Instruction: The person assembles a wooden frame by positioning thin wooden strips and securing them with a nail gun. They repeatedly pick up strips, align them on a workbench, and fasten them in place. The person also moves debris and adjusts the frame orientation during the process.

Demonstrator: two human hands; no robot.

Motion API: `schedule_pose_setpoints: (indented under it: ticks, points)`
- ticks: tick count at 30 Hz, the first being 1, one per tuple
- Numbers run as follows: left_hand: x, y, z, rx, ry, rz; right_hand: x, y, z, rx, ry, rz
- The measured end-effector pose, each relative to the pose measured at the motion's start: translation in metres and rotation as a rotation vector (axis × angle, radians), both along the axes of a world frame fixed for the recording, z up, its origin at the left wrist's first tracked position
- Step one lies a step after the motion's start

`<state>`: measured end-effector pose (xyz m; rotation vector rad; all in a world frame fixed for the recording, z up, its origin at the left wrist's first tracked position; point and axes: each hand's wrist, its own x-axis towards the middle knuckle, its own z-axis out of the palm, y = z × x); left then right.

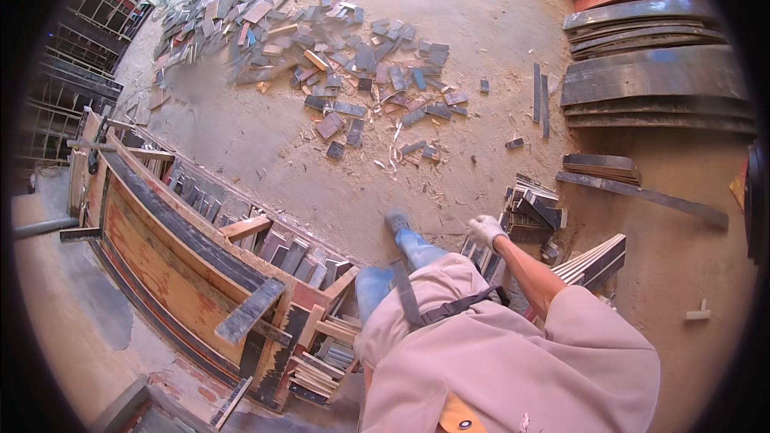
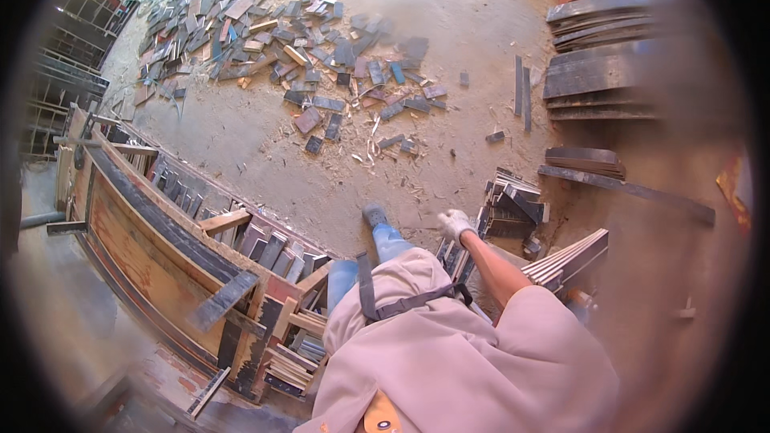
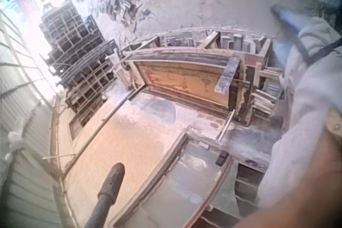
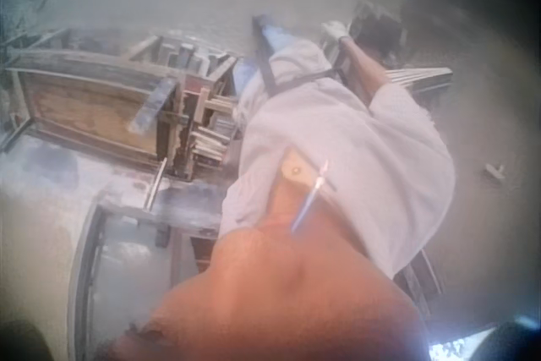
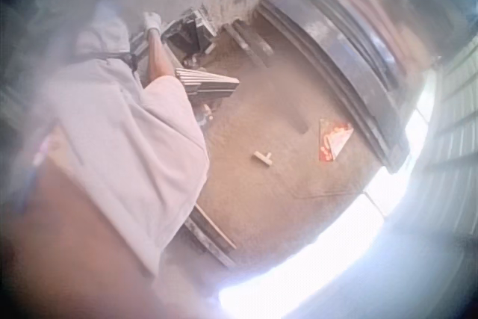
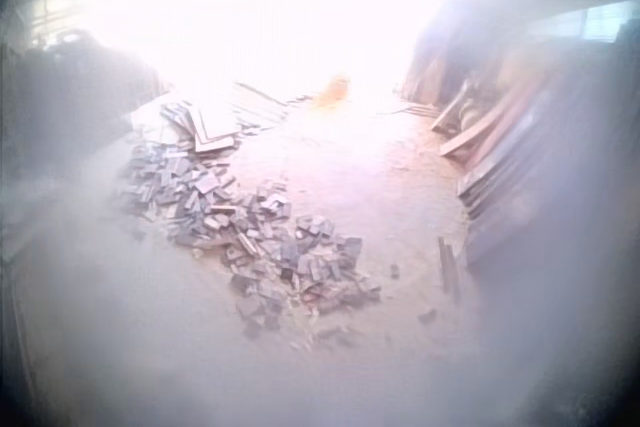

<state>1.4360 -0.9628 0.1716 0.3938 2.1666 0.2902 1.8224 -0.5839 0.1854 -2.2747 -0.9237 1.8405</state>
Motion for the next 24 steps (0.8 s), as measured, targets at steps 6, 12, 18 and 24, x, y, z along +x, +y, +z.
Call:
schedule_pose_setpoints:
  ticks: [6, 12, 18, 24]
  points:
    - [-0.086, 0.108, -0.046, 0.105, 0.018, -0.025, -0.056, 0.134, 0.002, 0.133, -0.021, -0.016]
    - [-0.145, 0.292, -0.046, 0.170, -0.092, 0.384, -0.082, 0.205, -0.013, 0.190, -0.259, 0.237]
    - [-0.218, 0.469, -0.072, 0.112, -0.043, 0.052, -0.096, 0.282, -0.035, 0.110, -0.266, 0.099]
    - [-0.244, 0.634, -0.070, 0.179, -0.182, 0.076, -0.167, 0.427, -0.059, 0.240, -0.277, 0.206]
